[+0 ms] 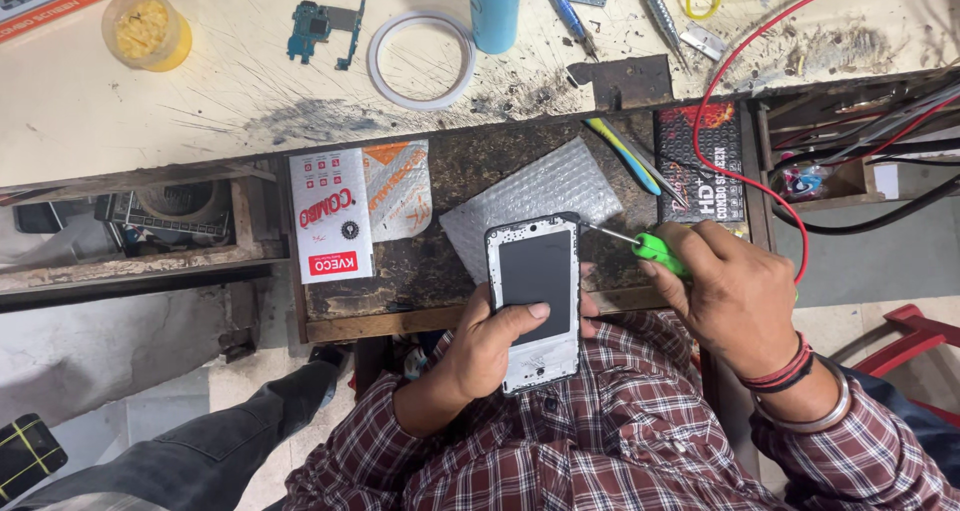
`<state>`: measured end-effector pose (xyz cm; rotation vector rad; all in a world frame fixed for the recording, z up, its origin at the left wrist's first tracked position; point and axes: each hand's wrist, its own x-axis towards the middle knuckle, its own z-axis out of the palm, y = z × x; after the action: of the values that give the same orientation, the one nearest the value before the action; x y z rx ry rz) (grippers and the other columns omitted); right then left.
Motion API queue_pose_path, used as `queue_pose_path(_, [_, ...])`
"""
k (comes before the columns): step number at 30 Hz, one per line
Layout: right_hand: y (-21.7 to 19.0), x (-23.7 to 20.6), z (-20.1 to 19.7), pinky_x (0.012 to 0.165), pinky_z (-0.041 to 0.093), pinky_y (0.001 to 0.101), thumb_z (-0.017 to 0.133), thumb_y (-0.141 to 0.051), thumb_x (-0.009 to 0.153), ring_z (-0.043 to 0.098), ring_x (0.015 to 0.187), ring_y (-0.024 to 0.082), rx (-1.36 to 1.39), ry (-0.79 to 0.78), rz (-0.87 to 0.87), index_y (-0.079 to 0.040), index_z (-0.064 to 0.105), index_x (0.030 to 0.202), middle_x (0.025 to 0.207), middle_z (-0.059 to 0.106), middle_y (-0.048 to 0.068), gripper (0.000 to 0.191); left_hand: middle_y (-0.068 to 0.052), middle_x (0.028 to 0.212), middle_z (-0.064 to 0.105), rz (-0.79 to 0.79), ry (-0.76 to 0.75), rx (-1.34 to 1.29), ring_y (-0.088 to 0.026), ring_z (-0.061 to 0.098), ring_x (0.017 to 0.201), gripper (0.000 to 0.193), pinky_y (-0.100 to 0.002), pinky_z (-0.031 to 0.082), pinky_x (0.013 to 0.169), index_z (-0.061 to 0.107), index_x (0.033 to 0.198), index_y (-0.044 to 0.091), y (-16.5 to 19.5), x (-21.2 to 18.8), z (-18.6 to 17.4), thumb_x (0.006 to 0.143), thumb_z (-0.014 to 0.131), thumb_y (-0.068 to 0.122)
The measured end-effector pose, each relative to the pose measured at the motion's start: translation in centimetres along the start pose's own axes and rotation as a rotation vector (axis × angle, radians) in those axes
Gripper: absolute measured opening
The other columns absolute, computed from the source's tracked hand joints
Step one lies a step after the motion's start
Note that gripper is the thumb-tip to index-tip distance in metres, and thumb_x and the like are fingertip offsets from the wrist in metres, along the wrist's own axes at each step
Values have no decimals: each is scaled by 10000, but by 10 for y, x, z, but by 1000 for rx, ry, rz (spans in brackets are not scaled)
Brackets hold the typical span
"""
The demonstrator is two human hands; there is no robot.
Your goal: The person disassembles a smartphone, removes the back cover, and then uses a screwdriver to remove screws from the device's frame. The person handles the phone and a screwdriver while working at a cluttered workbench.
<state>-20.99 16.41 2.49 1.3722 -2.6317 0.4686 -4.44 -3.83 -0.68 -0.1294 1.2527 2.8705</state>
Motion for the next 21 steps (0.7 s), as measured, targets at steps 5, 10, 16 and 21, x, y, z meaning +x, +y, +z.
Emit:
queue_pose_path(5, [4, -1, 1, 588, 477, 406, 764, -351, 897, 644, 680, 281, 0, 16, -16, -123, 701, 1121, 851, 627, 57, 325, -242, 1150, 690, -28, -26, 5, -294, 719, 1044, 548, -416, 601, 921, 479, 1465, -124, 1, 0, -4, 1006, 510, 173])
queue_pose_path(10, [8, -1, 0, 581, 473, 409, 774, -359, 886, 636, 662, 285, -9, 5, -20, -116, 702, 1121, 844, 625, 65, 345, -249, 1154, 687, -71, -30, -13, -301, 715, 1038, 569, -427, 594, 919, 470, 1474, -123, 1, -1, -6, 989, 491, 172])
queue_pose_path(16, [10, -1, -1, 584, 471, 409, 776, -349, 890, 636, 670, 283, 14, 19, -29, -114, 695, 1109, 831, 616, 59, 331, -260, 1165, 687, -89, -42, -22, -313, 720, 1041, 569, -444, 603, 935, 476, 1462, -120, 1, 0, -8, 987, 491, 193])
queue_pose_path(21, [11, 1, 0, 582, 467, 412, 778, -355, 884, 630, 662, 284, 17, 15, -40, -108, 692, 1100, 817, 607, 60, 339, -270, 1176, 688, -101, -43, -40, -317, 725, 1036, 560, -446, 603, 933, 490, 1440, -119, 2, -1, -11, 985, 495, 208])
